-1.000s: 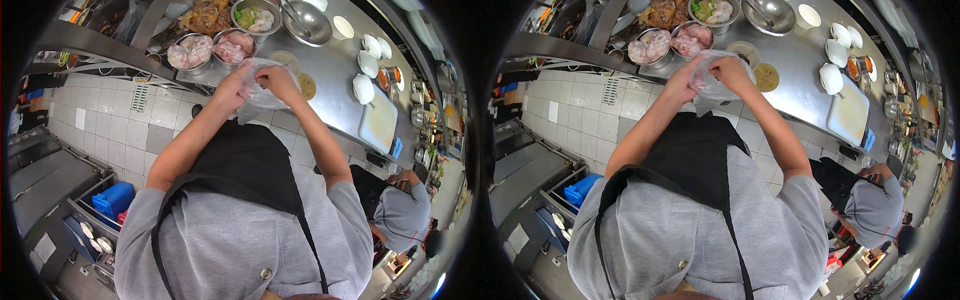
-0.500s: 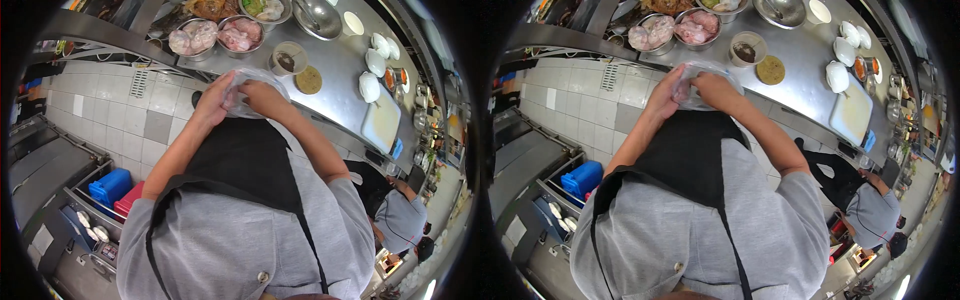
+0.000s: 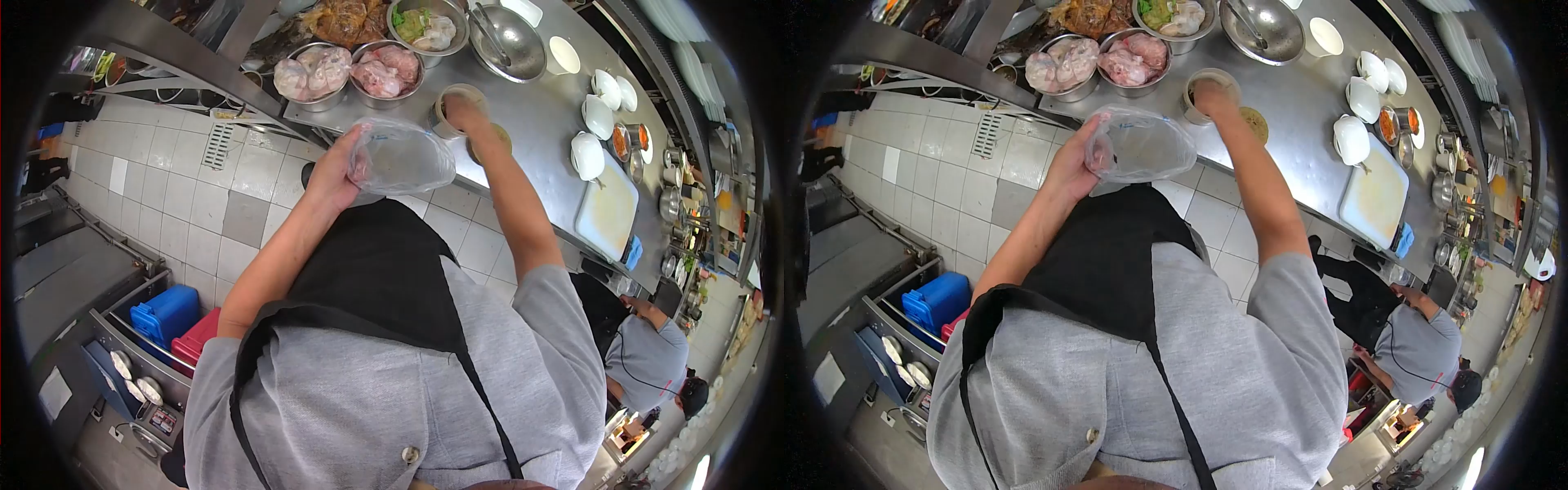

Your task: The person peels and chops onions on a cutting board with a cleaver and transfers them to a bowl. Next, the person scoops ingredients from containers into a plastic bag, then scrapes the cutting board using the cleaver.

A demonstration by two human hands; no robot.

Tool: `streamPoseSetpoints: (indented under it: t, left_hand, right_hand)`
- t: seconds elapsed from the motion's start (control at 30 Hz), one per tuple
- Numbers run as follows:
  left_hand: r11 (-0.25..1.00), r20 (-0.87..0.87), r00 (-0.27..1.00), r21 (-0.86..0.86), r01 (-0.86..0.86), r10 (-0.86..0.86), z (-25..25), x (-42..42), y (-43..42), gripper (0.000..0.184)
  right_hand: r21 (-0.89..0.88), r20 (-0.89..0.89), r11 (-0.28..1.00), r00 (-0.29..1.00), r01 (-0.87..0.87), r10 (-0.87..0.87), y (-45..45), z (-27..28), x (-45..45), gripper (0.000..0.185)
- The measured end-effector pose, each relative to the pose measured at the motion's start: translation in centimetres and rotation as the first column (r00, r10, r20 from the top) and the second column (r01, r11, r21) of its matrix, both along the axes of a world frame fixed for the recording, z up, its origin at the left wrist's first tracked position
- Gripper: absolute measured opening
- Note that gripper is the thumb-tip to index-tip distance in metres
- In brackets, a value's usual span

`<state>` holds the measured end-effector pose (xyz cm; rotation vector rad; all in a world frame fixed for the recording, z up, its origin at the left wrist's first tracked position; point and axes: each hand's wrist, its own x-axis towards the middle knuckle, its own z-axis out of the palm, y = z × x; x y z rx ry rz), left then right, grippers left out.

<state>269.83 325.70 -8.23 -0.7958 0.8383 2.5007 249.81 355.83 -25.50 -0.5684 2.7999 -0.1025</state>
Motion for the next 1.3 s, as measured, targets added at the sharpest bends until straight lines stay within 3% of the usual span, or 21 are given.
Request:
streamPoseSetpoints:
  t: [0.07, 0.23, 0.37, 0.43, 0.53, 0.63, 0.7, 0.8, 0.9, 1.0, 1.1, 1.2, 1.27, 1.3]
  left_hand:
    - [0.999, -0.032, 0.999, 0.029, 0.042, -0.041, -0.2, 0.5, -0.6, 0.017]
    - [0.999, -0.037, 0.999, 0.019, 0.033, -0.033, -0.3, 1.0, -0.8, 0.016]
    - [0.998, -0.059, 0.996, 0.007, 0.060, -0.059, -0.8, 0.6, -0.7, 0.016]
    - [0.998, -0.036, 0.997, 0.005, 0.064, -0.063, -1.0, 0.0, -0.1, 0.016]
    - [0.998, 0.010, 0.999, 0.021, 0.051, -0.051, -1.8, -1.3, 1.4, 0.014]
    - [0.998, 0.010, 0.999, 0.046, 0.053, -0.054, -2.5, -2.5, 3.1, 0.013]
    - [0.995, -0.019, 0.996, 0.056, 0.085, -0.084, -2.4, -2.7, 3.4, 0.015]
    - [0.986, -0.052, 0.987, 0.068, 0.154, -0.151, -1.6, -2.2, 2.2, 0.020]
    - [0.973, -0.056, 0.978, 0.101, 0.206, -0.201, -1.0, -1.0, 0.4, 0.018]
    - [0.961, -0.128, 0.967, 0.141, 0.240, -0.222, -1.2, -0.4, -1.0, 0.015]
    - [0.968, -0.158, 0.967, 0.122, 0.218, -0.198, -2.0, 0.0, -2.1, 0.018]
    - [0.982, -0.136, 0.975, 0.054, 0.182, -0.173, -1.8, 0.3, -2.6, 0.017]
    - [0.988, -0.154, 0.977, 0.023, 0.154, -0.149, -2.5, 0.3, -2.7, 0.017]
    - [0.944, -0.306, 0.935, -0.323, 0.074, -0.178, -2.5, 0.1, -2.5, 0.017]
  right_hand:
    - [-0.037, -0.006, 0.999, 1.000, 0.018, -0.018, -0.1, -2.1, -0.4, 0.022]
    - [0.027, -0.019, 0.999, 0.999, -0.025, 0.026, -0.4, 3.5, 0.4, 0.019]
    - [-0.293, 0.076, 0.943, 0.987, 0.159, -0.143, 1.3, 9.6, 2.3, 0.019]
    - [-0.413, 0.225, 0.840, 0.933, 0.353, -0.281, 1.9, 13.6, 3.4, 0.021]
    - [-0.753, 0.415, 0.458, 0.881, 0.472, -0.226, 2.0, 18.3, 6.5, 0.023]
    - [-0.804, 0.461, 0.406, 0.887, 0.434, -0.035, -1.6, 21.1, 11.1, 0.023]
    - [-0.696, 0.391, 0.651, 0.920, 0.302, -0.009, -5.9, 21.7, 14.3, 0.025]
    - [-0.636, -0.136, 0.738, 0.975, -0.223, 0.178, -7.7, 18.3, 16.8, 0.026]
    - [-0.630, 0.065, 0.773, 0.997, 0.070, -0.037, -8.5, 23.0, 18.0, 0.026]
    - [-0.282, 0.093, 0.959, 0.996, 0.026, 0.000, -9.3, 23.1, 18.3, 0.022]
    - [-0.513, -0.164, 0.827, 0.972, -0.229, 0.167, -7.6, 20.4, 18.7, 0.020]
    - [-0.378, 0.085, 0.926, 0.995, -0.007, 0.042, -8.0, 22.3, 19.2, 0.021]
    - [-0.365, -0.015, 0.929, 0.998, -0.059, 0.058, -7.7, 20.7, 19.4, 0.024]
    - [-0.353, -0.070, 0.932, 0.996, -0.084, 0.063, -7.5, 20.4, 19.2, 0.026]
